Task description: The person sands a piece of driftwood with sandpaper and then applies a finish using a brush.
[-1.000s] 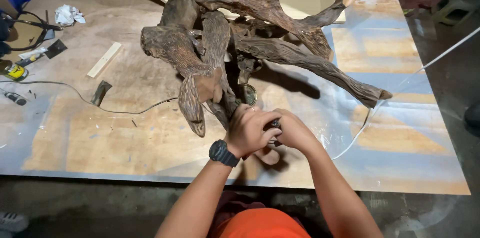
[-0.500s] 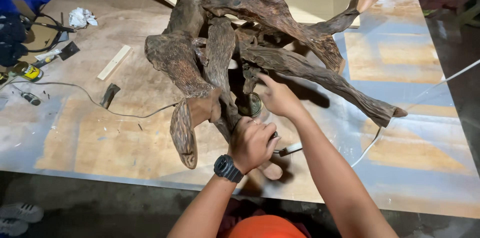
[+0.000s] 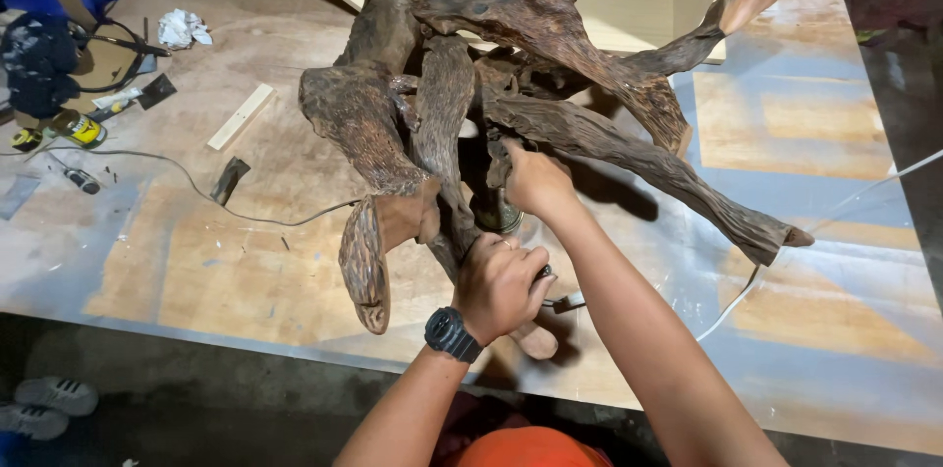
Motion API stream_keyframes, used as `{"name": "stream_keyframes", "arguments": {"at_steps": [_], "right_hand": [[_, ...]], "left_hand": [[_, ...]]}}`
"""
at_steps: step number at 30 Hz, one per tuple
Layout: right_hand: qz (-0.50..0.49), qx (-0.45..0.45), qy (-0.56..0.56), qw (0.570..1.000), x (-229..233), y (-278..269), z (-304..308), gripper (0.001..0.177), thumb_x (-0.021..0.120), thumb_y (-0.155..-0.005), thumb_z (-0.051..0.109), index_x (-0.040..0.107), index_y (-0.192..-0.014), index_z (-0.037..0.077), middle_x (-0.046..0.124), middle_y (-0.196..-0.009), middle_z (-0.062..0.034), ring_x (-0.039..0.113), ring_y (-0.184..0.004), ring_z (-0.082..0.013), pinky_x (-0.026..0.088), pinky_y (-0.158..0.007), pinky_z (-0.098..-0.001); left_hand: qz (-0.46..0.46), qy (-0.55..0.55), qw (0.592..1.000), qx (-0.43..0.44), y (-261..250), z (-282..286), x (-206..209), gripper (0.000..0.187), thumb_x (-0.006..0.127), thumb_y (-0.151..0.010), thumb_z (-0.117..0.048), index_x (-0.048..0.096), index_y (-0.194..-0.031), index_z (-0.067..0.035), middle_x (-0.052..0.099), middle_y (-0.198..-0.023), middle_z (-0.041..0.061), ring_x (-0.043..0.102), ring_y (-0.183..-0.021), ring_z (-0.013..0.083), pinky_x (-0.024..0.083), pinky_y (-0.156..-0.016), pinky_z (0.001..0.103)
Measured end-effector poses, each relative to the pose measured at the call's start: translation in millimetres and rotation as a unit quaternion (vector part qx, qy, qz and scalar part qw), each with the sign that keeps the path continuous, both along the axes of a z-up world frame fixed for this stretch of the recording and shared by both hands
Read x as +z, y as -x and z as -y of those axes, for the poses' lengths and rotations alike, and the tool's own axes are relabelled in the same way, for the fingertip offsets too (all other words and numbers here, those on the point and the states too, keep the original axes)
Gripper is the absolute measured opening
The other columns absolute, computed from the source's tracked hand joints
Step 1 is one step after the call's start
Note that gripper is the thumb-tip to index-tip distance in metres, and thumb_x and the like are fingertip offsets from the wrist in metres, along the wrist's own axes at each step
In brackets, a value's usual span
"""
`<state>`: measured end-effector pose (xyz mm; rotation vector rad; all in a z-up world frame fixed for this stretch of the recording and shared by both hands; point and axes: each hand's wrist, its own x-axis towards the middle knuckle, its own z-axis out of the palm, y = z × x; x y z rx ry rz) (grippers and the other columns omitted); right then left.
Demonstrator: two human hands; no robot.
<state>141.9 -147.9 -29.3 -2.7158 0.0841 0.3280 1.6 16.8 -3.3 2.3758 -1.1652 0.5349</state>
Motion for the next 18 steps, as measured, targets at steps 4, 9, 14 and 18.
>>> {"name": "stream_keyframes", "arguments": {"at_steps": [4, 9, 14, 18], "right_hand": [[-0.032, -0.015, -0.054, 0.998, 57, 30, -10, 0.066, 0.043, -0.106, 0.018, 0.043, -0.172, 0.024, 0.073, -0.136, -0.0310, 0.070, -0.127, -0.0502, 0.056, -0.100, -0.0670], [-0.032, 0.002, 0.015, 0.999, 47, 20, -16, 0.069, 0.047, -0.102, 0.018, 0.042, -0.171, 0.014, 0.075, -0.124, -0.0322, 0.074, -0.116, -0.0508, 0.057, -0.089, -0.0713], [0.012, 0.035, 0.081, 0.996, 22, 5, -10, 0.053, 0.049, -0.102, 0.016, 0.051, -0.155, 0.007, 0.079, -0.111, -0.0299, 0.078, -0.106, -0.0488, 0.060, -0.082, -0.0682], [0.030, -0.008, 0.011, 0.999, 60, 40, 2, 0.043, 0.044, -0.106, 0.012, 0.056, -0.146, 0.013, 0.077, -0.114, -0.0327, 0.076, -0.112, -0.0528, 0.059, -0.089, -0.0669]], "left_hand": [[-0.003, -0.001, 1.000, -0.006, 0, 0, 0, 0.021, 0.076, -0.086, -0.036, 0.063, -0.086, -0.021, 0.068, -0.069, 0.003, 0.071, -0.078, 0.0244, 0.053, -0.087, 0.041], [-0.004, -0.003, 1.000, -0.003, 0, 0, -4, 0.022, 0.077, -0.085, -0.038, 0.062, -0.087, -0.021, 0.068, -0.069, 0.003, 0.072, -0.079, 0.0240, 0.054, -0.089, 0.041], [-0.003, 0.001, 1.000, -0.005, -1, 0, -5, 0.022, 0.077, -0.084, -0.037, 0.062, -0.086, -0.021, 0.068, -0.068, 0.003, 0.072, -0.079, 0.0240, 0.053, -0.088, 0.041], [0.000, 0.003, 1.000, -0.006, -1, -1, -4, 0.022, 0.078, -0.084, -0.037, 0.063, -0.087, -0.021, 0.070, -0.069, 0.004, 0.072, -0.079, 0.0241, 0.054, -0.088, 0.041]]}}
